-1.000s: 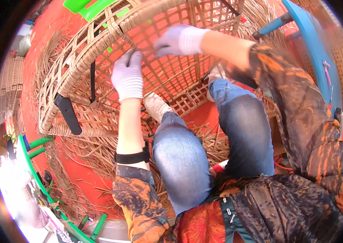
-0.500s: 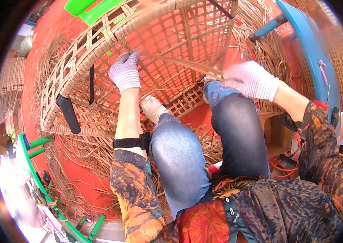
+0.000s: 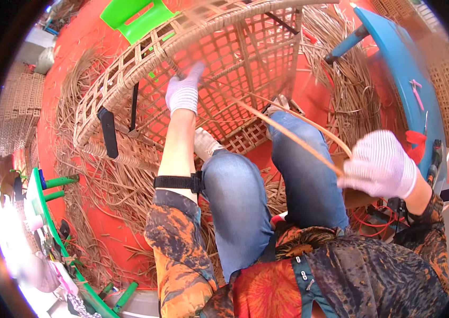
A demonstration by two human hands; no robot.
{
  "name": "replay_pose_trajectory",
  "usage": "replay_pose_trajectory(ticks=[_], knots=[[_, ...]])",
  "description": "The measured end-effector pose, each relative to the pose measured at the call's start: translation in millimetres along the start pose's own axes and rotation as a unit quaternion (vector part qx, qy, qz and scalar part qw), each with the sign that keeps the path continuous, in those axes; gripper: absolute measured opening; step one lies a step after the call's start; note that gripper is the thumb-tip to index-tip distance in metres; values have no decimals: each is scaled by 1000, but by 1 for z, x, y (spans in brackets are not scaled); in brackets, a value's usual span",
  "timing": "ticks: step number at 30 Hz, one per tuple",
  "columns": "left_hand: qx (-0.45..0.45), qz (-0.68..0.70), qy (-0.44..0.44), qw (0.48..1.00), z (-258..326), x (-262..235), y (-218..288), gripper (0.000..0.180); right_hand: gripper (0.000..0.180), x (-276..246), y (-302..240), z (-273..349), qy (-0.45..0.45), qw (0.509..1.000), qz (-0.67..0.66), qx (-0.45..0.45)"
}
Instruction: The person weaves a chair by hand, threading long strips of rattan through the frame and pulling them tight. They repeat this process, interlacing the strips across the structure and securing the ends into the woven pattern.
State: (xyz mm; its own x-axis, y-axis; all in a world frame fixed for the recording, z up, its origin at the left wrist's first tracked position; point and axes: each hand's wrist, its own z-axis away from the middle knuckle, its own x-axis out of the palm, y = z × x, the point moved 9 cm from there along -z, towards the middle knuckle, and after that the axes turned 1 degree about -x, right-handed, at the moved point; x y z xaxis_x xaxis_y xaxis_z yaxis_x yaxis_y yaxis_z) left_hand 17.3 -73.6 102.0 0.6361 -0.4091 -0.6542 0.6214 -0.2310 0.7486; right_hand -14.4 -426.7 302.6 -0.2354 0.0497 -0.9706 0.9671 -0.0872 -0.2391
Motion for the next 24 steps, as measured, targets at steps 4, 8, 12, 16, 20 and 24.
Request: replay_pose_trajectory(ticks=[4, 8, 12, 16, 20, 24], knots=[[-8, -96, -72, 993, -7, -1, -8, 45, 32, -28, -25, 39, 10, 1000, 8, 2], [19, -126, -38, 991, -25, 1, -30, 33, 27, -49, 11, 118, 74, 984, 28, 162], [66, 81, -58, 993, -53, 28, -59, 38, 22, -9, 118, 328, 106, 863, -47, 491], [-14, 254, -119, 960, -37, 27, -62, 29, 24, 79, 150, 410, -298, 760, 155, 557], [-52, 365, -189, 910, -34, 32, -83, 30, 18, 70, 169, 213, -63, 873, 74, 479], [-75, 412, -180, 890, -33, 34, -88, 30, 16, 91, 182, 6, 31, 977, 63, 201]])
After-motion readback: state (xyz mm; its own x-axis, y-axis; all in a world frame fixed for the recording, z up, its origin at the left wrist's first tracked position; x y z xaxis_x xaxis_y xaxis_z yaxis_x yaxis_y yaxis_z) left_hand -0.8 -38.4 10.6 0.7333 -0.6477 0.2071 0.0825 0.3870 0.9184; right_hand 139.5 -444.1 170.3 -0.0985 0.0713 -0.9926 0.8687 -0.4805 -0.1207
